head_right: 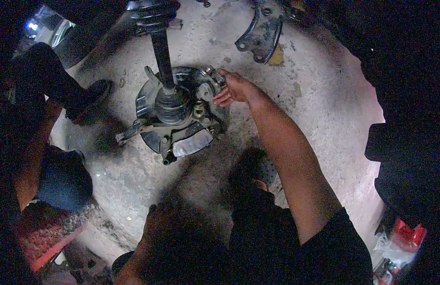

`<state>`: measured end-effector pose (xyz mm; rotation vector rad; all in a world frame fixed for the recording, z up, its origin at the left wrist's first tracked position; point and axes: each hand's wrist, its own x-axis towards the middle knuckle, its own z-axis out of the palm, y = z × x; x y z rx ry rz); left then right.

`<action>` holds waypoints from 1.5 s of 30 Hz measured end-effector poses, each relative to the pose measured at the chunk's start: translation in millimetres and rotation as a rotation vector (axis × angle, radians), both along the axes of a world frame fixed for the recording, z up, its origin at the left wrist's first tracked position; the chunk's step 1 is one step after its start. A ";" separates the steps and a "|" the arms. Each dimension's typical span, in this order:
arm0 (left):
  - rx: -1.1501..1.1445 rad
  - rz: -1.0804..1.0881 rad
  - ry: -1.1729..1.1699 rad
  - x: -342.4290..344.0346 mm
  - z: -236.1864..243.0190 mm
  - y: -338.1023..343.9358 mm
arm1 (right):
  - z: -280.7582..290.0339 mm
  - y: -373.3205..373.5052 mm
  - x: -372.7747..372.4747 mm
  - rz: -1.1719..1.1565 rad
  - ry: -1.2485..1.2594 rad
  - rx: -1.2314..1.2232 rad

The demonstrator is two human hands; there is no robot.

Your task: The person assembles a constant velocity joint by inserting the tripod into the housing and fitting the boot over the axle.

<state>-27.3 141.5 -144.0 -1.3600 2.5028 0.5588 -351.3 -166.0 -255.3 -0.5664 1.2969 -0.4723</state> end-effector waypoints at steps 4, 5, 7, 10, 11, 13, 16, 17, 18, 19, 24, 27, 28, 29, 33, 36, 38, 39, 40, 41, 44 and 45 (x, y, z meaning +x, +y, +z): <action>-0.872 0.023 0.575 10.5 -68.2 15.8 | -11.1 -7.0 -5.2 -0.036 -0.031 0.093; -0.467 -0.035 0.275 3.4 -25.7 3.5 | -18.2 -3.7 -15.0 -0.073 -0.006 0.098; -0.073 -0.062 -0.061 5.7 7.8 1.1 | -18.2 -0.7 -1.5 -0.075 -0.011 0.094; 0.103 -0.048 -0.085 7.1 -2.6 -1.4 | -22.8 14.7 -3.1 -0.087 0.082 -0.139; 0.094 -0.026 -0.078 7.4 0.4 0.1 | -21.3 12.0 1.2 -0.053 0.168 -0.121; 0.086 -0.012 -0.065 4.6 3.1 0.1 | -19.5 12.7 3.7 -0.025 0.260 -0.102; 0.109 -0.009 -0.086 -1.2 -2.7 -2.2 | -17.9 24.9 3.5 -0.150 0.262 -0.197; 0.097 0.011 -0.052 -1.4 -11.3 -1.0 | -19.2 28.1 3.7 -0.189 0.303 -0.228; 0.093 0.024 -0.036 -0.8 -13.7 -0.8 | -22.1 30.7 5.1 -0.225 0.341 -0.258; 0.089 0.037 -0.019 -0.3 -16.1 -0.3 | -25.4 33.3 6.0 -0.223 0.342 -0.257; 0.117 0.013 -0.062 -3.5 6.8 -10.7 | -46.8 44.5 4.8 -0.325 0.369 -0.325; 0.205 0.004 -0.127 -4.7 13.0 -15.3 | -46.1 42.1 -2.3 -0.247 0.439 -0.402; 0.234 0.003 -0.144 -3.1 11.6 -13.9 | -47.1 42.7 -2.8 -0.241 0.439 -0.402; 0.193 0.003 -0.093 1.7 4.6 -9.1 | -47.5 43.8 -4.5 -0.339 0.416 -0.409; 0.135 -0.004 -0.080 2.3 8.0 -8.7 | -45.8 37.3 -10.2 -0.456 0.470 -0.533; 0.005 0.016 0.057 12.6 0.0 3.7 | -44.0 24.2 -9.6 -0.437 0.498 -0.590; -0.003 0.002 0.018 12.7 7.2 4.7 | -42.6 17.8 -4.6 -0.433 0.483 -0.577; -0.009 -0.017 -0.020 13.2 9.9 5.4 | -42.8 15.6 -0.6 -0.400 0.505 -0.620; -0.008 -0.012 -0.019 15.5 3.7 8.1 | -45.5 13.1 1.6 -0.366 0.530 -0.663; -0.001 -0.018 -0.004 16.5 -4.1 10.8 | -56.2 11.4 -4.6 -0.372 0.535 -0.667; -0.061 -0.024 0.030 17.0 -7.5 11.7 | -78.9 12.2 -2.9 -0.352 0.573 -0.745; -0.126 -0.024 0.051 18.4 -8.8 12.0 | -76.4 18.3 7.5 -0.357 0.618 -0.676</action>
